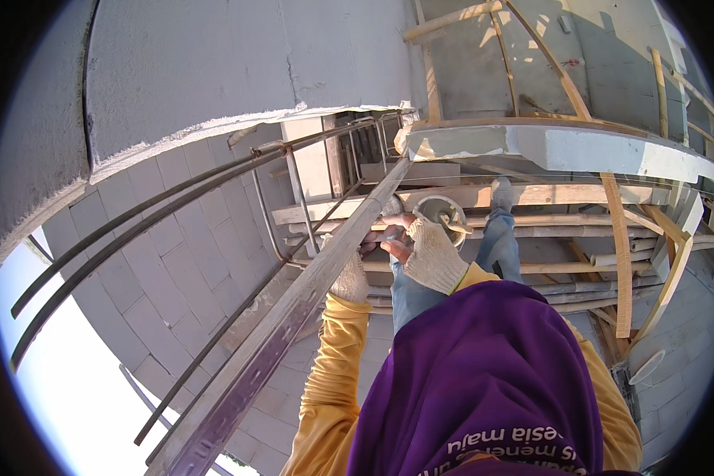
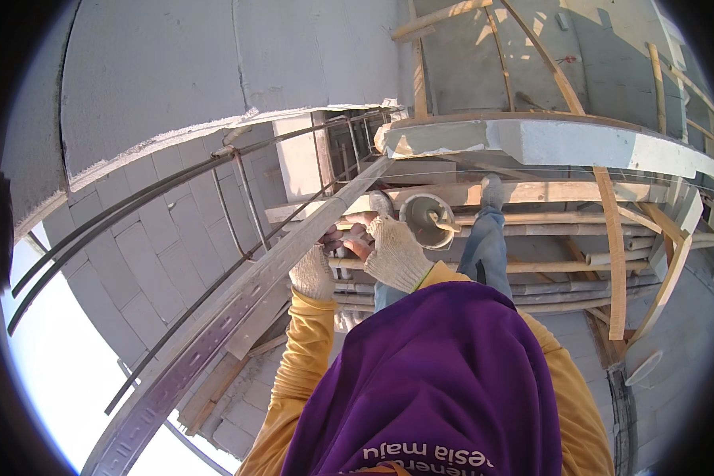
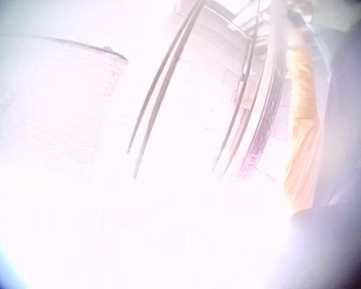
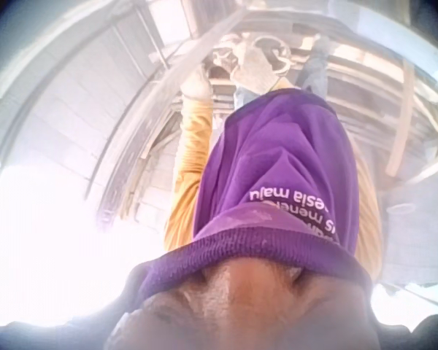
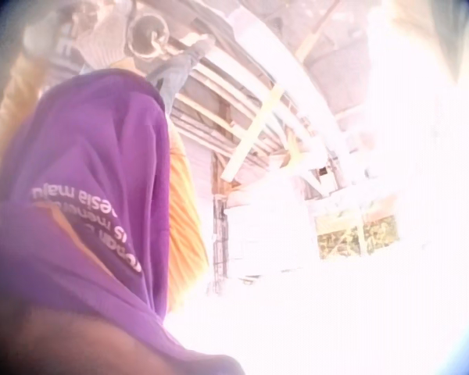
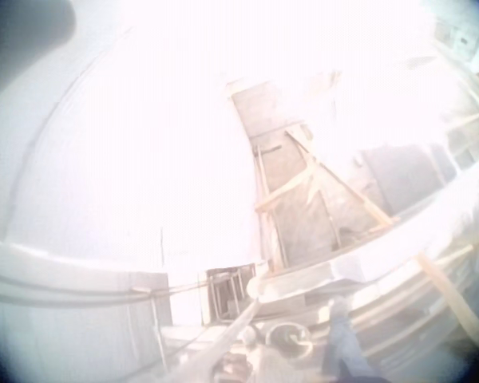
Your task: The person, using a trowel, applies mortar from a bucket onto the edge of a curved concrete wall while standing on a wooden scaffold.
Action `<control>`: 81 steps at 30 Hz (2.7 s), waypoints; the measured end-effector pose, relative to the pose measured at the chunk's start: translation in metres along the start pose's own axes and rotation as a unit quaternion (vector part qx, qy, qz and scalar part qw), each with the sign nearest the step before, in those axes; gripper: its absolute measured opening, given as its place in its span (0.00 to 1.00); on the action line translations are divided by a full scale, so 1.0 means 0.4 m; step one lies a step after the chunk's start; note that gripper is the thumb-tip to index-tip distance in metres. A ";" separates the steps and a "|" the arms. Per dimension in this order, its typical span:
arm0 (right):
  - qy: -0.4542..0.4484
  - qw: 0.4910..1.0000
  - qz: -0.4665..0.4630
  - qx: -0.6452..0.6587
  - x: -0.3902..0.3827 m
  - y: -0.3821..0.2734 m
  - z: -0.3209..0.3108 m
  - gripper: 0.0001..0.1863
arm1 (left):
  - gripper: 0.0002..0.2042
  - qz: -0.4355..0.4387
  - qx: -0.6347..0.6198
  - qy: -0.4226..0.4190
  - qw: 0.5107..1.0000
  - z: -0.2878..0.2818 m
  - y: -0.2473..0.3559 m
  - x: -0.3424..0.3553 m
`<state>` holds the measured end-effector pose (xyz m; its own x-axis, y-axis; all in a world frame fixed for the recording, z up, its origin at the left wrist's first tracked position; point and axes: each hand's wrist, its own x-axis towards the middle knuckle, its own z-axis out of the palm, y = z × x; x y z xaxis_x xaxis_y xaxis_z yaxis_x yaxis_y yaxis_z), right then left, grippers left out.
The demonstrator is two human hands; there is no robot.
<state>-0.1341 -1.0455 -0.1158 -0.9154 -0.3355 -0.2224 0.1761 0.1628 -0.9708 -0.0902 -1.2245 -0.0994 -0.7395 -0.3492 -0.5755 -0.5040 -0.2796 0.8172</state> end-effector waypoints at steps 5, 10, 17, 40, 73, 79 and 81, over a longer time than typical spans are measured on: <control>-0.009 0.999 0.021 0.028 0.041 0.006 0.053 0.13 | 0.19 0.068 0.130 0.005 0.989 0.007 -0.004 -0.026; 0.003 0.998 0.064 0.011 0.052 0.010 0.041 0.13 | 0.16 -0.037 0.058 -0.021 0.997 0.016 0.013 0.007; 0.007 0.995 0.000 -0.098 0.055 -0.023 0.030 0.11 | 0.12 -0.072 -0.086 0.002 0.994 0.063 0.042 0.005; -0.246 0.755 -0.302 -0.528 0.178 -0.168 -0.110 0.13 | 0.15 -0.089 -0.514 -0.333 0.786 -0.050 -0.132 0.117; 0.105 0.928 -0.005 -0.356 -0.298 0.029 -0.672 0.04 | 0.24 0.348 0.280 0.329 0.832 0.244 0.258 -0.268; 0.094 0.928 -0.019 -0.360 -0.265 0.001 -0.653 0.10 | 0.18 0.330 0.307 0.348 0.822 0.240 0.298 -0.259; 0.097 0.922 -0.029 -0.373 -0.263 -0.001 -0.648 0.10 | 0.18 0.336 0.353 0.339 0.804 0.235 0.304 -0.259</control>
<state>-0.1317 -0.7700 -0.0687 -0.9759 -0.2023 -0.0816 -0.1063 0.7677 -0.6319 -0.1168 -1.1384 0.0622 -0.6578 -0.6840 0.3154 -0.3973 0.6708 0.6263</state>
